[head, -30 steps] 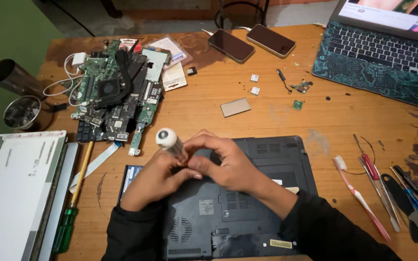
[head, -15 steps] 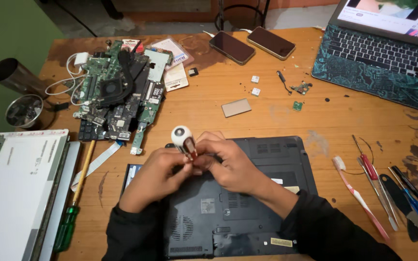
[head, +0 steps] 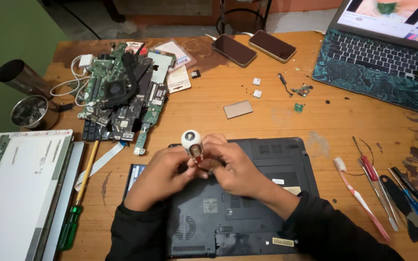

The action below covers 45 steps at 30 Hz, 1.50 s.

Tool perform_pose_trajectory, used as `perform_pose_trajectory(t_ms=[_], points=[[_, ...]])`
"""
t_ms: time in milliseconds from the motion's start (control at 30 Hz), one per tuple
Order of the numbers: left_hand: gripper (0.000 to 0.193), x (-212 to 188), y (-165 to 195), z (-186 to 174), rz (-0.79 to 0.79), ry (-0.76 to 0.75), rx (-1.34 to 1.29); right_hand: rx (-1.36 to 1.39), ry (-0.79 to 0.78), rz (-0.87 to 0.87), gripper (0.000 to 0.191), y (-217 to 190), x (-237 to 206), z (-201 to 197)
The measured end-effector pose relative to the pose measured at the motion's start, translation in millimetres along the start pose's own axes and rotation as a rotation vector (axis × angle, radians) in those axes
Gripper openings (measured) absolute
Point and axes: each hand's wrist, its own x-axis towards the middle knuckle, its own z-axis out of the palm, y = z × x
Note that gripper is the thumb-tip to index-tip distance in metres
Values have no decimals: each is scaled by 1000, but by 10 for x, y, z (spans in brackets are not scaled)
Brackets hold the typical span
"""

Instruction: The person opens a closed laptop, briefly types on the keyboard, then closes it. They flip the laptop over, remove the battery, and use a screwdriver to remove the hard drive cover and the hard drive itself. Finally, they use a toothbrush to clean the hard drive.

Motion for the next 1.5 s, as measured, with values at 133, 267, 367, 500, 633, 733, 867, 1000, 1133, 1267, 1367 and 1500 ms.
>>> perform_pose_trajectory(t_ms=[133,267,367,500,633,733,867,1000,1133,1267,1367,1500], points=[[14,22,20,5,-92,-41,-34,-12,-39,-24,15,-63,12,-72],[20,27,-18,61,43,33,160,41,-8,-18,16,-36,61,-113],[19,22,-70,97,104,23,196,87,47,67,18,2,38,-73],[24,29,-68,131,42,22,204,11,8,-33,11,10,9,-71],[35,22,3,80,-19,-11,182,38,-42,-39,4,0,47,-117],[24,3,13,54,-3,-67,102,41,-66,-81,4,6,64,-148],[19,23,-66,99,87,-16,57,95,-9,52,12,29,43,-167],[18,45,-116,143,-22,-24,-10,86,16,67,19,32,30,-170],[27,57,-80,180,-2,2,13,18,-13,-26,19,1,45,-176],[29,50,-62,153,-27,-32,-10,-12,-54,-29,8,-48,47,-207],[15,47,-95,127,112,-42,-82,-41,-38,-36,10,-68,56,-220],[11,63,-158,153,131,39,-36,17,-31,59,14,-78,42,-217]])
